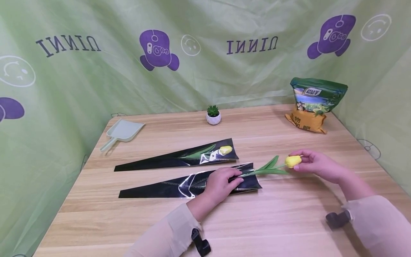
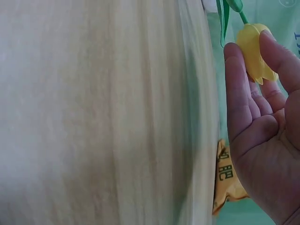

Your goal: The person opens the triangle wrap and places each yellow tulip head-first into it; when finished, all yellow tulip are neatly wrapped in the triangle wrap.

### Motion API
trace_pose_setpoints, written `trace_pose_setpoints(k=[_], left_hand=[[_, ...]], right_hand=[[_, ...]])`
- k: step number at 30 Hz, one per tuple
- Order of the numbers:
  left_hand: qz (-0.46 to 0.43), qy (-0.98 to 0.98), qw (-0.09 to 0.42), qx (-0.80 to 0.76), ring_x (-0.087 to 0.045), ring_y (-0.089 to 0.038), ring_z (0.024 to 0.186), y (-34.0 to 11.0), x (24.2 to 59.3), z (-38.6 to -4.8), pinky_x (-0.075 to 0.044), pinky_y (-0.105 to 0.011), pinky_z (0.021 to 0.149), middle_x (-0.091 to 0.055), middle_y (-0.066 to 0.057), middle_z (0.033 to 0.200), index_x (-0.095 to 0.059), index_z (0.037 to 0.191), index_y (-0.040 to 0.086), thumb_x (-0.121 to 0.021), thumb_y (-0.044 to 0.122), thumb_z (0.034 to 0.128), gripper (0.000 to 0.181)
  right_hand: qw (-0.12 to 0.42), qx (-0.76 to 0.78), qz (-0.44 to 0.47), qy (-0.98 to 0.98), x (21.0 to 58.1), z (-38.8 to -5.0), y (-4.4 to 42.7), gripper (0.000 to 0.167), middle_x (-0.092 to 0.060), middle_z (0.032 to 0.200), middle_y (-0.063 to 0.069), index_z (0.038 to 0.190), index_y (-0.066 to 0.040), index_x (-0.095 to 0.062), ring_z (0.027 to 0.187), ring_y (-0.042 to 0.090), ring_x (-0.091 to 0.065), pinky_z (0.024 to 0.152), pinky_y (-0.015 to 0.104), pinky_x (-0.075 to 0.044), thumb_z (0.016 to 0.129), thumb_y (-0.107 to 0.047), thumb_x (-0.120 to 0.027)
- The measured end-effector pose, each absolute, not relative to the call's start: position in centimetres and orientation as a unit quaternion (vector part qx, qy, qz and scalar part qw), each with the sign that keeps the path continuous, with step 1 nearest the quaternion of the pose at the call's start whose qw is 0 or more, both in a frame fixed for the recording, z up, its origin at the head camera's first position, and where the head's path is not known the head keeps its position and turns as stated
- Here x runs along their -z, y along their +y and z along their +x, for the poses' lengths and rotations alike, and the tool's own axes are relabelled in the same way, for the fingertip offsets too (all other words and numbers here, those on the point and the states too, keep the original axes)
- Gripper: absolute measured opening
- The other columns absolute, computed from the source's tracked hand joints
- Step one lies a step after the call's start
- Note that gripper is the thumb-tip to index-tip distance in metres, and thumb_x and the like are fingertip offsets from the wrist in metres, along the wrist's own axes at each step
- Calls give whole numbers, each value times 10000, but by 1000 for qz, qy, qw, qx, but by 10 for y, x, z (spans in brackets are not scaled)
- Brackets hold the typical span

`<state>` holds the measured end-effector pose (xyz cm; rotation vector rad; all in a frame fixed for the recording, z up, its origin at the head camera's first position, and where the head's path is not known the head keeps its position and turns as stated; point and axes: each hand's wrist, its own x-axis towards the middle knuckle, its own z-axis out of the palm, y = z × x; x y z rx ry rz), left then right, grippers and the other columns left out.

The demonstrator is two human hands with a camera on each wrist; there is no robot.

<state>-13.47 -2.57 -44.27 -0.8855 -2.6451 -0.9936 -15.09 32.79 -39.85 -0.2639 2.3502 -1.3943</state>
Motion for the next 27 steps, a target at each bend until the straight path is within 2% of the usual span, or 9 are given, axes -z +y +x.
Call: trace_pose_setpoints(k=[9,19,27], left_hand=[[-304,-886,101,335,-689,-142,1074,-25,442,-134,-540,-295,949,-744,7,1115,-749,1081,153,-696,292,905,230],[-293,-887,95,344,-681,-141,1098,-25,440,-133,-533,-299,965,-738,10,1135,-744,1102,165,-691,303,909,242],[-303,-881,104,349,-688,-148,1078,-25,440,-134,-540,-298,952,-743,-5,1121,-748,1090,147,-700,291,904,240]], right_hand=[[222,510,-101,825,407,-150,294,564,-688,1122,60,1309,91,-464,960,31,-663,834,201,-563,869,-142,-728],[210,498,-139,830,414,-152,257,466,-667,981,15,1201,55,-567,843,60,-611,718,207,-544,829,-139,-772],[212,494,-139,832,415,-152,238,461,-640,896,67,1182,60,-587,758,97,-568,645,204,-522,816,-141,-783]])
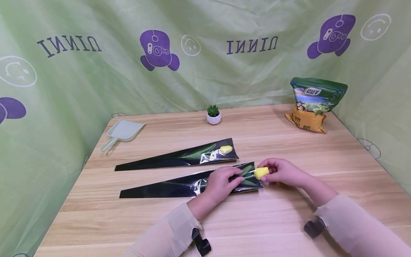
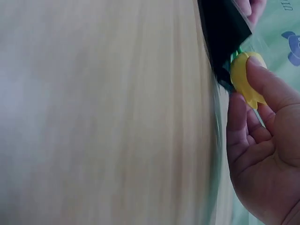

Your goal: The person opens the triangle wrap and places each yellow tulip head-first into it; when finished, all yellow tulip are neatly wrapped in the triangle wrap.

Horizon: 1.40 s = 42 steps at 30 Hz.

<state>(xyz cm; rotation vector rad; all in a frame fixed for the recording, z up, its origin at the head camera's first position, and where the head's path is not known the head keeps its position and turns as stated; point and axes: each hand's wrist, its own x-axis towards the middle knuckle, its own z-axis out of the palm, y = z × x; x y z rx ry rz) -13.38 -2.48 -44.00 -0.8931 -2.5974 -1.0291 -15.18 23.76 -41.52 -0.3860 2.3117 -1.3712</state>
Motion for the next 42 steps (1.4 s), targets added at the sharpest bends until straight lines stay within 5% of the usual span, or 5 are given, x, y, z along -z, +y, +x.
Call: trace_pose_setpoints(k=[15,34,42], left_hand=[[-300,-879,101,357,-688,-146,1080,-25,438,-134,-541,-290,948,-744,-10,1117,-748,1087,146,-704,290,899,241],[-302,-874,109,365,-697,-140,1045,-25,439,-134,-552,-291,915,-752,-5,1077,-749,1054,146,-717,267,887,208],[-301,-879,105,354,-692,-143,1063,-24,438,-133,-550,-289,923,-748,2,1095,-745,1079,152,-720,284,885,236]], right_hand=[[199,480,-163,839,421,-152,214,444,-724,963,80,1197,55,-634,807,48,-639,719,193,-554,838,-166,-773],[206,474,-175,838,421,-155,196,389,-659,852,43,1133,22,-657,760,88,-615,662,183,-528,802,-128,-796],[215,472,-177,836,419,-157,207,436,-689,1035,136,1196,34,-629,836,111,-653,721,206,-558,821,-132,-778]])
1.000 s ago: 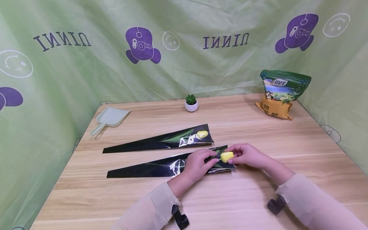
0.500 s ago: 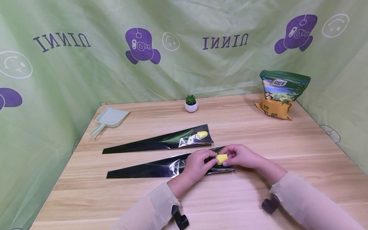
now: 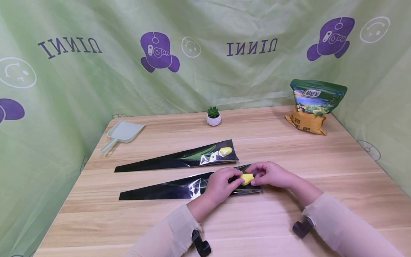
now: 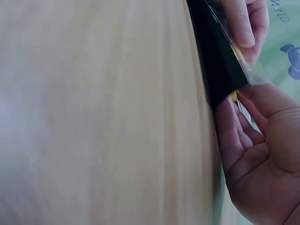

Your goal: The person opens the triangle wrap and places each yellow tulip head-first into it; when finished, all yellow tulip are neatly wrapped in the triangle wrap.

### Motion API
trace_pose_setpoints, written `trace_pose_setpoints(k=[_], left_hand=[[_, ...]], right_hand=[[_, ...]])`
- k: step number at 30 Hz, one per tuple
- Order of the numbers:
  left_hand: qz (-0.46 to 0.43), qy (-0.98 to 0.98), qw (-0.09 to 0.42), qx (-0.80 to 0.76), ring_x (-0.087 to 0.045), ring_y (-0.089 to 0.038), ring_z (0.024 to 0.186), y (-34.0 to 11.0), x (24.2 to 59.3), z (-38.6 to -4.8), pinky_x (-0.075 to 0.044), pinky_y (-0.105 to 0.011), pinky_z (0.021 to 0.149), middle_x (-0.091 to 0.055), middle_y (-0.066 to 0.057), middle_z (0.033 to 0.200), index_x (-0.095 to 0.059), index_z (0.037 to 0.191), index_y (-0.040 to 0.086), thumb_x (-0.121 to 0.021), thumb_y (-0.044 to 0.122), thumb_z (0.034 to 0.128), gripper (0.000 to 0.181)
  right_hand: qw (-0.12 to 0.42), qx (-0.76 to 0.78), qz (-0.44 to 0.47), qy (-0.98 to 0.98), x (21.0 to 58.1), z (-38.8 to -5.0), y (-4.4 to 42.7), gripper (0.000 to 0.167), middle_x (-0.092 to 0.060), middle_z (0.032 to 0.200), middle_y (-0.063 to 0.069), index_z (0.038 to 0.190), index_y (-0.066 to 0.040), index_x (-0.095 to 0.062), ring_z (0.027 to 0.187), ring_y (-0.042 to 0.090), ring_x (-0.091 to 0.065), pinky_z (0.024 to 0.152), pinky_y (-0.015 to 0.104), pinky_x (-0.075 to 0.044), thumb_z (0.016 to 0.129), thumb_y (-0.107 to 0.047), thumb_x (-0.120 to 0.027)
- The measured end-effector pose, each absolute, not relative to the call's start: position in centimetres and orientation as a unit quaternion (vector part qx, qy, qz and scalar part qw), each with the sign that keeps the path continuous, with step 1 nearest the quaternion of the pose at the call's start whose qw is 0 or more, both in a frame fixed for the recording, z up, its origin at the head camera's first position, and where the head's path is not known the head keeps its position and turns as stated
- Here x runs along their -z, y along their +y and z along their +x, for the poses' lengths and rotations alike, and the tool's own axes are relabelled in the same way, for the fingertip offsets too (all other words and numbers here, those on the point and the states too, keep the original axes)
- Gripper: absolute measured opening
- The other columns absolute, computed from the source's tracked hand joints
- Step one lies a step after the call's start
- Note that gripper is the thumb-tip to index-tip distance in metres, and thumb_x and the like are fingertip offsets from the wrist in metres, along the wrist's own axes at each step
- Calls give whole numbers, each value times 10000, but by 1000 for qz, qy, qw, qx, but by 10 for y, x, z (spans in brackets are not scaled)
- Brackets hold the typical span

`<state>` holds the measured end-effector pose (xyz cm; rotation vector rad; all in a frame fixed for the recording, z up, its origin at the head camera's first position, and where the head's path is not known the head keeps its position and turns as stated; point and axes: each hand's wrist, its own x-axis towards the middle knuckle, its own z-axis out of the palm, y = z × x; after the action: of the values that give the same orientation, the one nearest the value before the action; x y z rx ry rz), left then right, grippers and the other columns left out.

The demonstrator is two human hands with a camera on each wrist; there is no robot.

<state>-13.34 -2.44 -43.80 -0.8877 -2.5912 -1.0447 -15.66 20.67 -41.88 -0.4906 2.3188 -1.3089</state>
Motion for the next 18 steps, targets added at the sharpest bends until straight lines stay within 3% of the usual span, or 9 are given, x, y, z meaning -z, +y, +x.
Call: trace_pose_setpoints(k=[5,18], left_hand=[[-297,-882,100,351,-691,-143,1064,-25,439,-133,-548,-291,928,-747,0,1099,-745,1079,157,-725,288,880,239],[-299,-898,86,311,-671,-143,1110,-25,439,-133,-524,-275,971,-729,14,1157,-730,1118,177,-690,317,905,258]], right_hand=[[203,473,-168,841,415,-158,217,455,-690,1107,189,1220,47,-620,884,111,-667,759,213,-573,829,-133,-768],[163,477,-117,856,404,-166,241,506,-678,1102,212,1278,78,-557,878,76,-646,757,236,-587,877,-182,-724]])
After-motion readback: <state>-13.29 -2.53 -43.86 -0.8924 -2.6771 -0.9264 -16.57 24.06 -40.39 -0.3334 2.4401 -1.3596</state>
